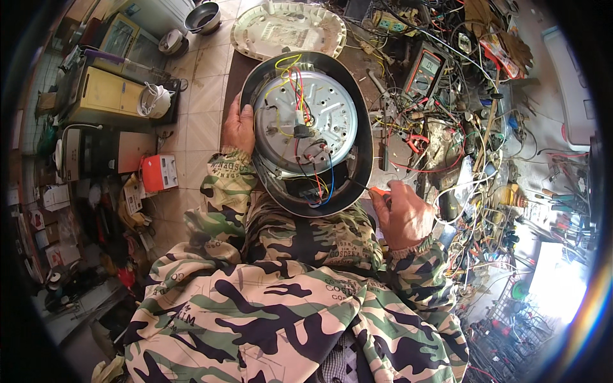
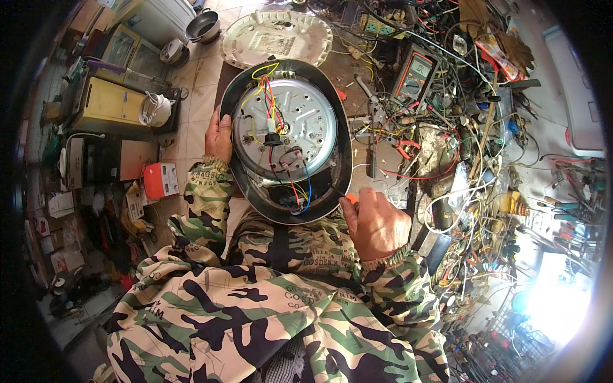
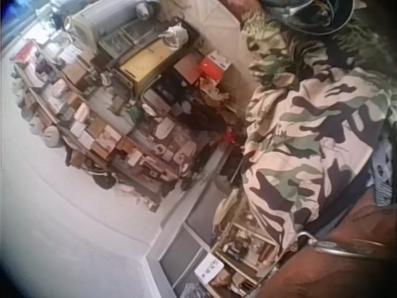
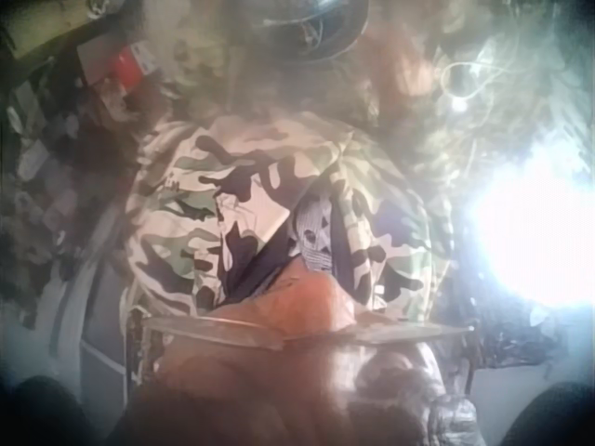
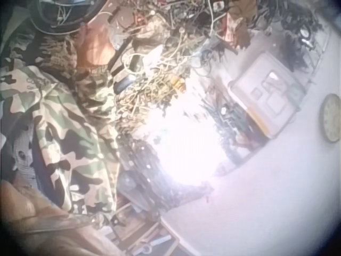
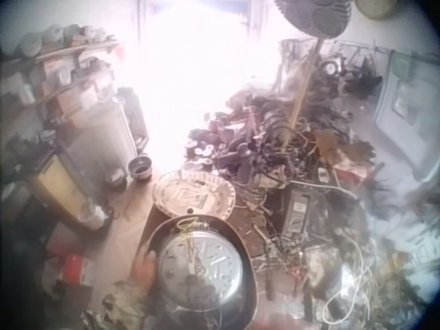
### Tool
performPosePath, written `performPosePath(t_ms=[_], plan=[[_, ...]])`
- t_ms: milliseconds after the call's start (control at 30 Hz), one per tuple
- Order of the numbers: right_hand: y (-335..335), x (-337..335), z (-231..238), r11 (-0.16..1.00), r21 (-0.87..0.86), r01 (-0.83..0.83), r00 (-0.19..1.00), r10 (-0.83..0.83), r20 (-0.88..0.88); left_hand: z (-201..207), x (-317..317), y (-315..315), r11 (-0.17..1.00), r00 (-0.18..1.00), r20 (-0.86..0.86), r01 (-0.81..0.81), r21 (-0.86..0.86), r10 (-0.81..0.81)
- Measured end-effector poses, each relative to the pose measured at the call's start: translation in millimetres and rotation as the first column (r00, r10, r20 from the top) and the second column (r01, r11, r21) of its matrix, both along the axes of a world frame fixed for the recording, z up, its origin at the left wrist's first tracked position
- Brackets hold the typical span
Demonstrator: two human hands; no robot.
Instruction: The person removes the cover of a circular electronic device and uses a multimeter to test continuity across several internal wires. They probe different wire pairs and components while holding the device steady, then reposition the multimeter leads to check additional points.
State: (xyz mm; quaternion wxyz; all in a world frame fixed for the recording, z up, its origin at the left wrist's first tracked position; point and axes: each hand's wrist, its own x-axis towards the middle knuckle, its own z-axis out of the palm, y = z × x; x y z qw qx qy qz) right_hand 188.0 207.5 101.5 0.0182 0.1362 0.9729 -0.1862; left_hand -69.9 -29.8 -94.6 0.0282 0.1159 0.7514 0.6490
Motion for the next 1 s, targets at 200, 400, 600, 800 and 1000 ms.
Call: performPosePath(t_ms=[200,400,600,800,1000], plan=[[-8,-10,13,0.995,-0.095,-0.031,0.983,0.013,-0.181,-19,-6,-4,0.999,1.0,-0.006,-0.015,-0.036,0.015],[-4,-7,0,0.999,-0.005,-0.049,0.989,0.047,-0.137,-11,-3,-2,1.0,1.0,0.009,-0.013,-0.02,0.013],[-3,-1,-1,0.996,0.069,0.058,0.991,-0.066,0.116,2,11,-4,0.997,1.0,-0.01,-0.029,-0.075,0.028],[-7,-6,-4,0.998,-0.012,0.066,0.995,-0.066,-0.078,5,32,-11,0.997,0.998,0.045,-0.044,-0.064,0.047],[2,-9,-9,0.987,-0.03,-0.157,0.95,0.143,-0.279,5,37,-10,0.997,0.998,0.035,-0.056,-0.061,0.058]])
